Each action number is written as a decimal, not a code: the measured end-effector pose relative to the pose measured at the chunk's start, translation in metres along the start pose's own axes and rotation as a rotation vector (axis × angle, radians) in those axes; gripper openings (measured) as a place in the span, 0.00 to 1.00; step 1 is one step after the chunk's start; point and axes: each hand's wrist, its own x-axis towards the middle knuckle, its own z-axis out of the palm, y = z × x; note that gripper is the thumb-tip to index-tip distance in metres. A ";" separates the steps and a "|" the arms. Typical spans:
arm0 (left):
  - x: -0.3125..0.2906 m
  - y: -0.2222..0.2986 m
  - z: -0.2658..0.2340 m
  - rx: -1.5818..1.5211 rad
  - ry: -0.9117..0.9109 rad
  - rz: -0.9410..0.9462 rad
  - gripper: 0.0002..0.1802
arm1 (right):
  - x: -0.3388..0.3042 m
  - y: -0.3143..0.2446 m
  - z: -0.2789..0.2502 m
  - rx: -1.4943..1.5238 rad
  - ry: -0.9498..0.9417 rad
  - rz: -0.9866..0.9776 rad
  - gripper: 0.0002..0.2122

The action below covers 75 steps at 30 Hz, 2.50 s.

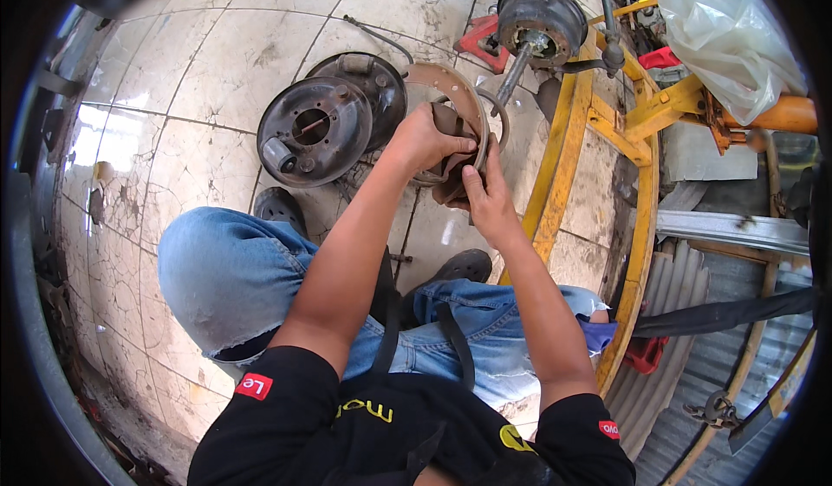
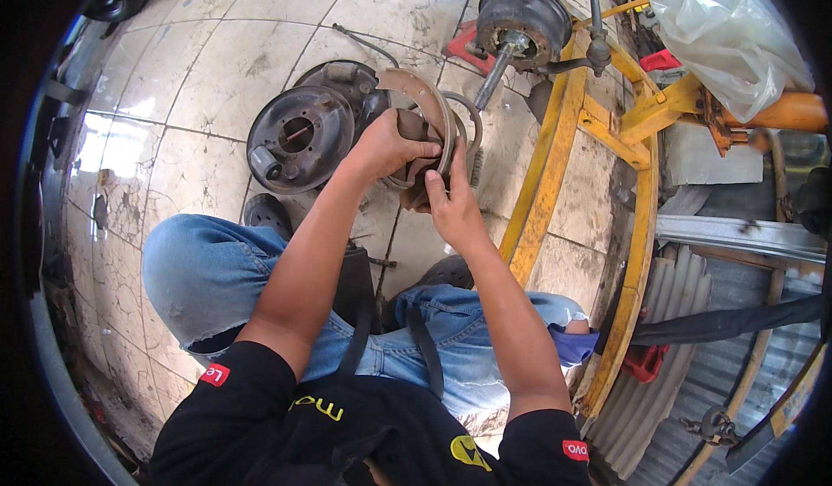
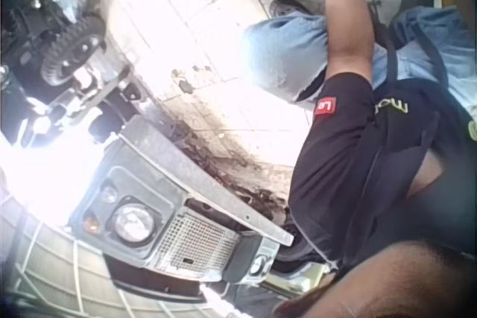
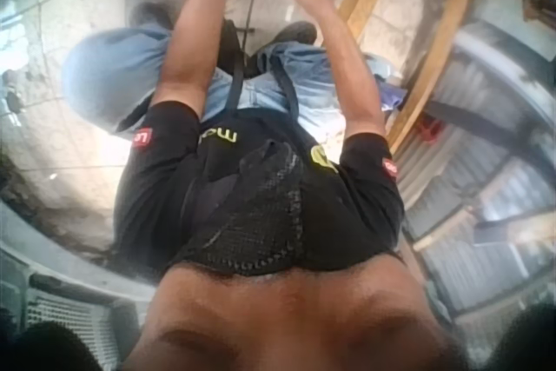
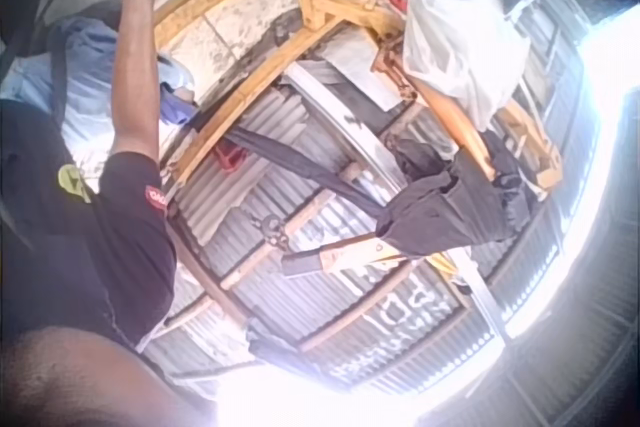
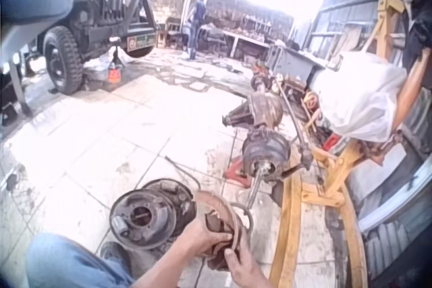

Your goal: The person sits on the floor and uses a wire brush to scrub a curved brake shoe, repeatedly rotating it to clean different sections. A brake drum and other disassembled parts are visible nearby.

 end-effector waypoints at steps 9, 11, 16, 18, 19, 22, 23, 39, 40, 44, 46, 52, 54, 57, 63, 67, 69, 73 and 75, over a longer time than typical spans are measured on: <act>-0.002 0.004 0.002 -0.048 0.154 0.008 0.43 | 0.003 -0.001 0.003 0.139 -0.015 0.060 0.35; -0.001 0.008 0.006 -0.068 0.290 0.002 0.44 | 0.002 0.008 0.000 0.001 0.024 -0.003 0.35; 0.008 -0.011 0.010 -0.231 0.281 0.071 0.39 | 0.003 -0.003 0.001 -0.088 0.000 -0.052 0.36; 0.009 0.009 0.018 -0.161 0.275 0.053 0.39 | 0.001 0.012 -0.006 -0.150 0.064 -0.077 0.36; 0.010 0.015 0.017 -0.105 0.334 0.002 0.41 | 0.001 0.011 -0.004 -0.151 0.063 -0.088 0.36; 0.015 0.023 0.012 -0.126 0.508 -0.057 0.40 | 0.003 0.004 0.004 -0.141 0.043 -0.090 0.36; 0.015 0.021 0.015 -0.126 0.524 -0.055 0.40 | 0.003 0.000 0.006 -0.135 0.036 -0.076 0.35; 0.004 0.017 0.036 -0.313 0.458 -0.047 0.35 | -0.005 0.001 0.004 -0.123 0.032 -0.007 0.35; 0.005 0.015 0.034 -0.316 0.479 -0.017 0.35 | -0.005 0.002 0.005 -0.132 0.040 -0.019 0.35; 0.024 -0.003 0.025 -0.317 0.513 -0.135 0.38 | 0.002 -0.002 0.009 -0.087 0.019 -0.046 0.35; 0.016 -0.002 0.035 -0.300 0.448 -0.094 0.37 | 0.000 -0.001 0.007 -0.089 0.012 -0.014 0.35; 0.003 0.014 0.021 -0.308 0.424 -0.016 0.35 | 0.000 0.001 0.006 -0.099 0.046 -0.093 0.34; 0.005 0.010 0.016 -0.293 0.415 -0.033 0.35 | 0.003 -0.002 0.007 -0.072 0.032 -0.042 0.34; -0.009 0.031 0.010 -0.264 0.123 -0.065 0.36 | 0.001 0.005 0.004 -0.074 0.041 -0.036 0.35; -0.006 0.016 0.012 -0.100 0.446 0.022 0.32 | 0.005 0.001 0.007 -0.103 0.014 -0.070 0.36; -0.008 0.024 0.000 -0.119 0.084 -0.009 0.38 | 0.004 0.006 0.004 -0.120 0.020 -0.083 0.36; -0.004 0.020 -0.005 0.009 -0.045 0.008 0.38 | 0.000 0.005 0.003 -0.043 0.005 -0.058 0.36; -0.006 0.013 0.006 -0.134 0.240 0.067 0.37 | 0.007 0.009 0.000 0.050 -0.015 -0.029 0.37; -0.002 0.009 0.011 -0.182 0.340 0.081 0.36 | 0.006 0.008 0.001 0.096 -0.023 0.021 0.37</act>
